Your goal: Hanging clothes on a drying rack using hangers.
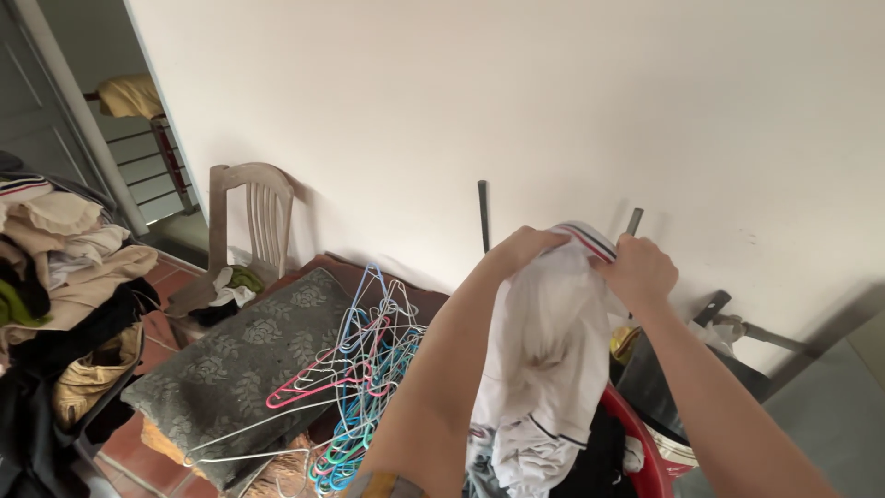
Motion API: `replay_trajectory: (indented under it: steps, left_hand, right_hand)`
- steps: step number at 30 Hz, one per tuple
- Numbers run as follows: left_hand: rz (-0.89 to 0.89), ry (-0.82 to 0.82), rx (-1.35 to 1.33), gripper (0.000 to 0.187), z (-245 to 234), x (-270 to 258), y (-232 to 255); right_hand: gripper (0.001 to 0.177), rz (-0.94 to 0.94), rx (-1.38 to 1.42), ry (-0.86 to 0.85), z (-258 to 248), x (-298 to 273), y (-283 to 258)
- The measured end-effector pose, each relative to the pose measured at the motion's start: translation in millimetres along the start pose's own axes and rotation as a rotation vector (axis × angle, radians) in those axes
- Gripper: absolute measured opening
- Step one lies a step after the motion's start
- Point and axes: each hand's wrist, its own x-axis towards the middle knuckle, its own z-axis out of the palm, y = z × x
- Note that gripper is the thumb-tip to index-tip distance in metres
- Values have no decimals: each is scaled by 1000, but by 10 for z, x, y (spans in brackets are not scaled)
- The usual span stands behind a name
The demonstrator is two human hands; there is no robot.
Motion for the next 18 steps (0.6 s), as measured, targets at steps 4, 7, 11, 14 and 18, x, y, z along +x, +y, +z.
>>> replay_trajectory:
  steps: [4,7,11,14,18]
  left_hand:
    - [20,-30,-27,75,-4,-325,176]
    - [-24,9,-136,70,108,83,-1]
    - [-232,95,-617,91,324,607,-176]
    - [-158,-20,-999,99,252,10,345]
    - [-114,-114,-1211,110,625,946,-252]
  right_hand:
    - [65,176,373,16,377,182,107]
    - [69,301,771,-5,214,181,-43]
    - [54,326,1028,-150,-258,4,-449]
    - [83,158,721,-378,-471,-29,-529]
    - [58,133,516,-252,197,274,-257]
